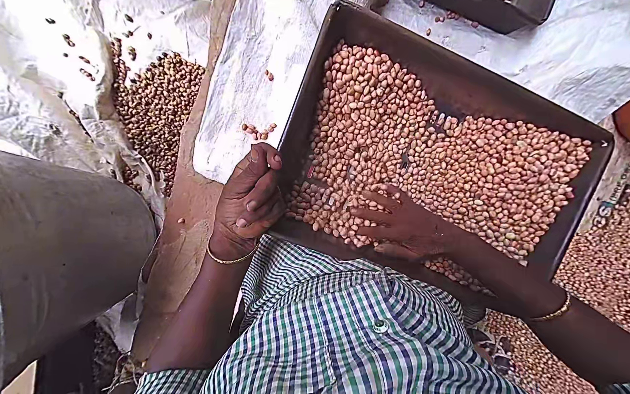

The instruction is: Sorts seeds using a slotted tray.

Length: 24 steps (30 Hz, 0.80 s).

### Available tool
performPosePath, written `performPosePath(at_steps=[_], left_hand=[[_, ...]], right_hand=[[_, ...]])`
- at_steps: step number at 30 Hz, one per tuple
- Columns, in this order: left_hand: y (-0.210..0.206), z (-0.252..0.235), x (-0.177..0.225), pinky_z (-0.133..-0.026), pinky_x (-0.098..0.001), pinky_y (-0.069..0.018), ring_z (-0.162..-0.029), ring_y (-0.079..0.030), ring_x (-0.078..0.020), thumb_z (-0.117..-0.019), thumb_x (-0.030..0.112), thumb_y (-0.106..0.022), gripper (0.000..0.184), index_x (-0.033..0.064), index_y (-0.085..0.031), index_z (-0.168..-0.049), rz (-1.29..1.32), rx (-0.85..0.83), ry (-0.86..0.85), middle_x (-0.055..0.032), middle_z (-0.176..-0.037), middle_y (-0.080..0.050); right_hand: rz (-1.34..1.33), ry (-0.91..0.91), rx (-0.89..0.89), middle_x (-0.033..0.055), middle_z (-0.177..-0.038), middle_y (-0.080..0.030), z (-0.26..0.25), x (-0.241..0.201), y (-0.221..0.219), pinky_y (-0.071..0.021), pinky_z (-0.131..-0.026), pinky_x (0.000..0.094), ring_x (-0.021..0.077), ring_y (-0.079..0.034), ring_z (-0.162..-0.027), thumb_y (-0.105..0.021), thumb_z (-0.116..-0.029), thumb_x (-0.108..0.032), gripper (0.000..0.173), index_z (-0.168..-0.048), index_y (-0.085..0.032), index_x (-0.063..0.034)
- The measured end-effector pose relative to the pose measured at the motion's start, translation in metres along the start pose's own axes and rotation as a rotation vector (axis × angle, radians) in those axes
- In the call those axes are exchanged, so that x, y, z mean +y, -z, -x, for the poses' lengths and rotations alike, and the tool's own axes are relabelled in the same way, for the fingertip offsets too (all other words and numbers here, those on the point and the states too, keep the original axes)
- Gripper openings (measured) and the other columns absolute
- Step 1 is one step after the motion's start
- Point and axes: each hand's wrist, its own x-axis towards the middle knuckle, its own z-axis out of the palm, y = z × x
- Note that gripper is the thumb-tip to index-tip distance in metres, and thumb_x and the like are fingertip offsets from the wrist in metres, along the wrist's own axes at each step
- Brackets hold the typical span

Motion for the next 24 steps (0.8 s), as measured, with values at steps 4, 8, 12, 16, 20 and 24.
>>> performPosePath(at_steps=[4, 8, 12, 16, 20, 24], left_hand=[[-0.001, -0.002, -0.001, -0.047, -0.0069, -0.0456, -0.049, -0.056, 0.0070, -0.1092, 0.025, -0.043, 0.027, 0.0146, -0.067, -0.103, 0.029, -0.007, -0.001, 0.0120, -0.059, -0.059], [-0.006, -0.004, -0.001, -0.047, -0.0113, -0.0461, -0.049, -0.055, 0.0030, -0.1095, 0.042, -0.033, 0.045, 0.0165, -0.065, -0.090, 0.025, 0.099, -0.020, 0.0102, -0.059, -0.057], [-0.008, -0.007, 0.000, -0.044, -0.0140, -0.0453, -0.046, -0.054, 0.0006, -0.1083, 0.051, -0.024, 0.057, 0.0169, -0.064, -0.088, -0.022, 0.126, -0.019, 0.0094, -0.055, -0.053], [-0.010, -0.009, 0.000, -0.043, -0.0138, -0.0442, -0.045, -0.052, 0.0005, -0.1080, 0.052, -0.023, 0.058, 0.0160, -0.064, -0.087, 0.005, 0.145, -0.027, 0.0094, -0.054, -0.051], [-0.011, -0.010, 0.001, -0.043, -0.0137, -0.0428, -0.044, -0.052, 0.0006, -0.1075, 0.054, -0.021, 0.061, 0.0167, -0.065, -0.088, -0.031, 0.150, -0.001, 0.0094, -0.053, -0.051], [-0.011, -0.010, 0.000, -0.044, -0.0133, -0.0437, -0.046, -0.053, 0.0010, -0.1077, 0.053, -0.024, 0.058, 0.0170, -0.065, -0.087, -0.047, 0.139, 0.009, 0.0096, -0.055, -0.052]], right_hand=[[-0.193, -0.275, 0.301, 0.0194, -0.126, -0.070, 0.049, -0.018, 0.025, -0.0361, -0.116, 0.0432, 0.0332, -0.055, -0.135, -0.048, -0.1012, -0.019, 0.035, -0.100, -0.078, 0.0001], [-0.316, -0.615, 0.706, 0.0145, -0.134, -0.063, 0.019, -0.013, 0.033, -0.0473, -0.105, 0.0215, 0.0093, -0.060, -0.125, -0.053, -0.1021, -0.005, 0.022, -0.113, -0.067, 0.0082], [-0.182, -0.605, 0.681, 0.0196, -0.128, -0.060, -0.030, -0.021, 0.047, -0.0482, -0.100, 0.0273, 0.0209, -0.060, -0.118, -0.060, -0.1006, -0.003, 0.018, -0.115, -0.067, 0.0058], [0.110, -0.607, 0.445, 0.0240, -0.108, -0.061, -0.059, -0.029, 0.050, -0.0449, -0.091, 0.0486, 0.0389, -0.059, -0.102, -0.064, -0.0973, -0.003, 0.017, -0.112, -0.071, 0.0031], [0.375, -0.631, 0.227, 0.0250, -0.099, -0.060, -0.066, -0.026, 0.037, -0.0480, -0.077, 0.0534, 0.0434, -0.062, -0.091, -0.068, -0.0953, -0.006, 0.014, -0.105, -0.066, 0.0050], [0.322, -0.694, 0.306, 0.0255, -0.096, -0.062, -0.076, -0.007, 0.030, -0.0508, -0.069, 0.0510, 0.0412, -0.065, -0.082, -0.064, -0.0966, -0.005, 0.014, -0.102, -0.069, 0.0066]])
